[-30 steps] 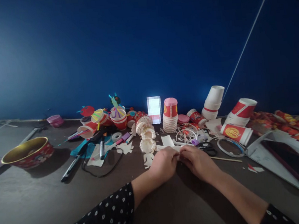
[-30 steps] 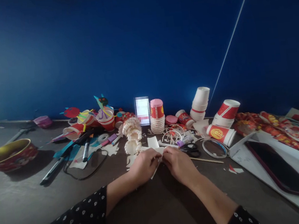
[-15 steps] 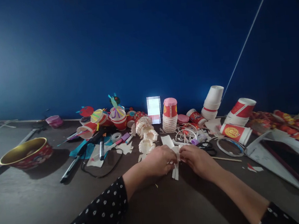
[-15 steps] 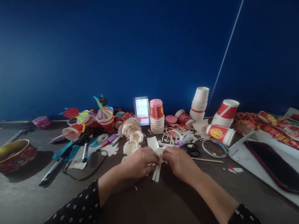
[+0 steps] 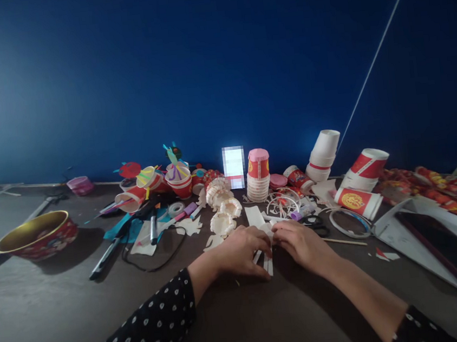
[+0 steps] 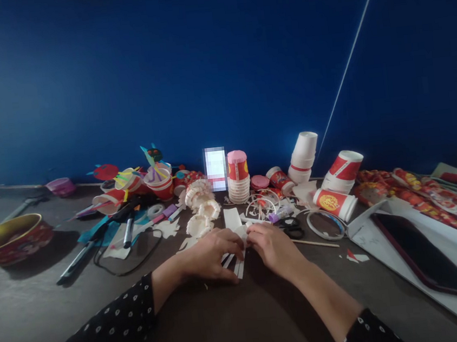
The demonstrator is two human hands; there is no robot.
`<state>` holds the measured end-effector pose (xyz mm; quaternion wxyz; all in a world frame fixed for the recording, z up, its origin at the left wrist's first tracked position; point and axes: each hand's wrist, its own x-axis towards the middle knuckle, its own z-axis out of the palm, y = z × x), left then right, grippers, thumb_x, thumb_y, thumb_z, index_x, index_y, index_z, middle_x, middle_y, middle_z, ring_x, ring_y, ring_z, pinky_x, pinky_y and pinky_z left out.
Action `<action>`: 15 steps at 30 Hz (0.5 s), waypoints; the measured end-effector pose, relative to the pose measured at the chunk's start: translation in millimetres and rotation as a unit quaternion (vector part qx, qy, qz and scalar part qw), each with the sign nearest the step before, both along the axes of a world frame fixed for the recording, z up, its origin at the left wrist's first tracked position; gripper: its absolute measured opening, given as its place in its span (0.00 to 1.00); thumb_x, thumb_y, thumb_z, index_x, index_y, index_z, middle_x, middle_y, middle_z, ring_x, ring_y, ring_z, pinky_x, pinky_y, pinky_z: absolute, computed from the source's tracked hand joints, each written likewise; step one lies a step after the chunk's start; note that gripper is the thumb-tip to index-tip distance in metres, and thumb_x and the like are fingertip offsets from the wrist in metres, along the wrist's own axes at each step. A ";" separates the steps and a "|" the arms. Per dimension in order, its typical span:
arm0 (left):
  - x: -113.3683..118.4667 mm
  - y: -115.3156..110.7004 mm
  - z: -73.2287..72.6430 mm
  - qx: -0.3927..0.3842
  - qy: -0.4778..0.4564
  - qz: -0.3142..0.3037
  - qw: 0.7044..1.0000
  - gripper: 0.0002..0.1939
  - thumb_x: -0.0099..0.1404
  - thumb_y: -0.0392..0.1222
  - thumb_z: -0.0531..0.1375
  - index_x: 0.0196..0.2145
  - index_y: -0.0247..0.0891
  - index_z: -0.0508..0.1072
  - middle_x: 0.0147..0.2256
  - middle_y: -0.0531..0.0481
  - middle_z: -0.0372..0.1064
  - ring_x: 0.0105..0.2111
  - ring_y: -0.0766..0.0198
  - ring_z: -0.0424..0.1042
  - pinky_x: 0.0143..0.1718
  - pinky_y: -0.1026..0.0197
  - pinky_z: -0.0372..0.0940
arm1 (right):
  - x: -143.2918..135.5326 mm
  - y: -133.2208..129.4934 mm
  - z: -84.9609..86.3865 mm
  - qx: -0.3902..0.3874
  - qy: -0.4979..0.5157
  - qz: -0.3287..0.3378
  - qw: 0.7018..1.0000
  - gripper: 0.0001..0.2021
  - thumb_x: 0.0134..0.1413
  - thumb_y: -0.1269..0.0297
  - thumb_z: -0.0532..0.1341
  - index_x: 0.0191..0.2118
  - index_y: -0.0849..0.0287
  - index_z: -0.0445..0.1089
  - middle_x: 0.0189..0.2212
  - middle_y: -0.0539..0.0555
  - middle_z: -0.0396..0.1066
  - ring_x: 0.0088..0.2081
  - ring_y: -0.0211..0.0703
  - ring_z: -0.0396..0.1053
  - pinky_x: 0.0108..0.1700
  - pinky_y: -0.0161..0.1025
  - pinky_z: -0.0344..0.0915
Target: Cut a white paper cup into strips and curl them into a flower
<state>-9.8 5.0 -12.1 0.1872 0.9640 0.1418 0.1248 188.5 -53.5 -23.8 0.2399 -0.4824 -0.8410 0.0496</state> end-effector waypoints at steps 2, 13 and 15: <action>-0.1 0.2 0.1 -0.008 -0.002 0.002 1.000 0.17 0.46 0.49 0.69 0.33 0.39 0.75 0.40 0.49 0.71 0.42 0.57 0.68 0.43 0.60 0.60 | 0.5 -0.8 0.3 0.010 0.010 0.003 1.000 0.10 0.55 0.74 0.53 0.36 0.58 0.71 0.43 0.56 0.70 0.45 0.44 0.66 0.46 0.41 0.64; 0.1 -4.6 -1.2 -0.001 -0.016 0.017 1.000 0.12 0.49 0.46 0.68 0.32 0.40 0.75 0.40 0.50 0.72 0.41 0.59 0.69 0.42 0.59 0.59 | 30.7 -5.2 9.6 -0.009 0.011 -0.141 0.990 0.07 0.55 0.68 0.56 0.36 0.57 0.71 0.35 0.54 0.71 0.36 0.44 0.69 0.40 0.41 0.64; 0.1 -6.2 -1.7 0.013 -0.017 0.023 1.000 0.11 0.49 0.44 0.67 0.31 0.40 0.75 0.40 0.50 0.72 0.41 0.58 0.69 0.42 0.59 0.59 | 33.3 -5.6 9.8 -0.051 -0.031 -0.159 0.986 0.06 0.54 0.67 0.57 0.34 0.57 0.71 0.33 0.53 0.71 0.35 0.44 0.68 0.38 0.40 0.63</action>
